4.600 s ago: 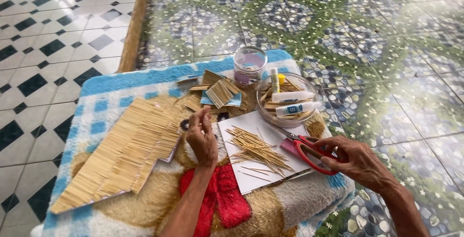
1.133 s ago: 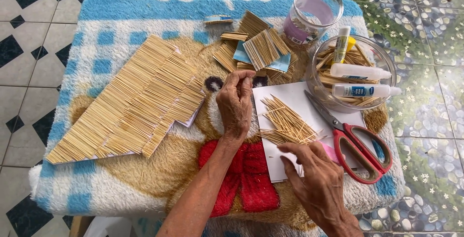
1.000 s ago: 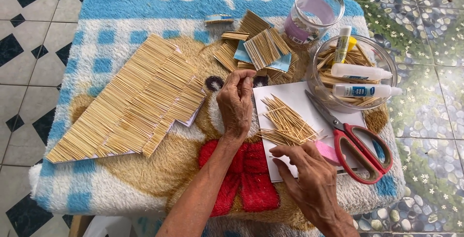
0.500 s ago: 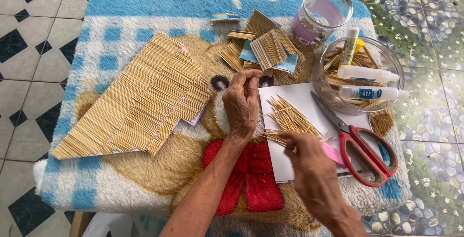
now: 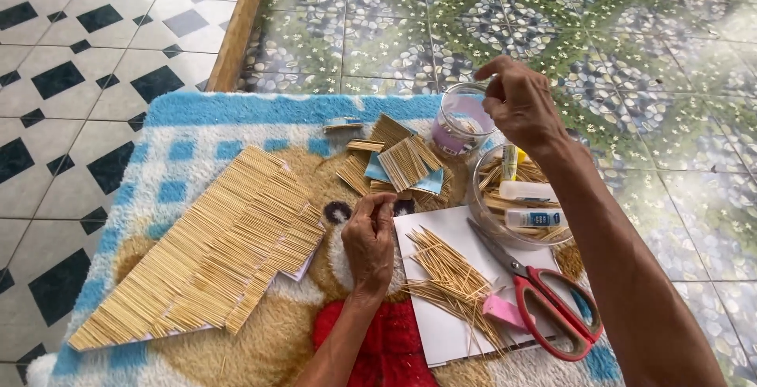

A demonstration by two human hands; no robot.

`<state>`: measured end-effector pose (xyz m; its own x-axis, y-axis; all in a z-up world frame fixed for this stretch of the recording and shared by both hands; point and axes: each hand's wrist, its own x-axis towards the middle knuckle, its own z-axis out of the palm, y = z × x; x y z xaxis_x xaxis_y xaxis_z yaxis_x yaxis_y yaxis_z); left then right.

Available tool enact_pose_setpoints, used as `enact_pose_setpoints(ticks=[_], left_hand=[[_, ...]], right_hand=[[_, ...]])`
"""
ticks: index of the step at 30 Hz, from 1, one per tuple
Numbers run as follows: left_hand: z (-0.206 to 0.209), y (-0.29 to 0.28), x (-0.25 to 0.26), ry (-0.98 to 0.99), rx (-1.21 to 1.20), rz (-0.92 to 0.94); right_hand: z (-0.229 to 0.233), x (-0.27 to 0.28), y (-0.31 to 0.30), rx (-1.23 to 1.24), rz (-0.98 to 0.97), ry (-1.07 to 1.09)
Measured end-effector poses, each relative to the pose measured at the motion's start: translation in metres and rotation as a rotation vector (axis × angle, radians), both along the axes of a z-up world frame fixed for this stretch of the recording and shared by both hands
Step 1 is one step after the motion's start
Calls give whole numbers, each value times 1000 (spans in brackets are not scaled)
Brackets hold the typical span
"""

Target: Assembling a decorative item by attaching small wooden sticks (seals) using glue and trimming them with scissors.

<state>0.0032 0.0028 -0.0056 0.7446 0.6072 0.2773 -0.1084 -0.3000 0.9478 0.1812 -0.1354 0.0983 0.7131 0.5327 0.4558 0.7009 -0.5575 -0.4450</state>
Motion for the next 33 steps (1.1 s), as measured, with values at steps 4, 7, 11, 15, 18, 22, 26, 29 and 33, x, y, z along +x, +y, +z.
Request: enact_pose_setpoints(ticks=[4, 7, 11, 15, 18, 22, 26, 29, 33], left_hand=[[4, 1, -2, -15, 19, 22], [5, 0, -2, -34, 20, 18], [10, 0, -4, -22, 9, 18], [8, 2, -4, -32, 34, 1], [13, 0, -3, -105, 140, 49], [16, 0, -7, -61, 95, 63], [10, -1, -7, -21, 96, 10], [2, -3, -4, -45, 111, 45], [10, -2, -5, -57, 33, 79]], right_hand=[[-16, 18, 2, -41, 5, 9], [-18, 24, -1, -63, -43, -9], [-9, 16, -1, -108, -57, 29], [-2, 9, 0, 34, -30, 170], [16, -13, 10, 12, -69, 190], [5, -6, 5, -59, -57, 74], [-6, -6, -4, 17, -79, -25], [-8, -15, -3, 118, -73, -95], [-2, -38, 4, 172, -97, -133]])
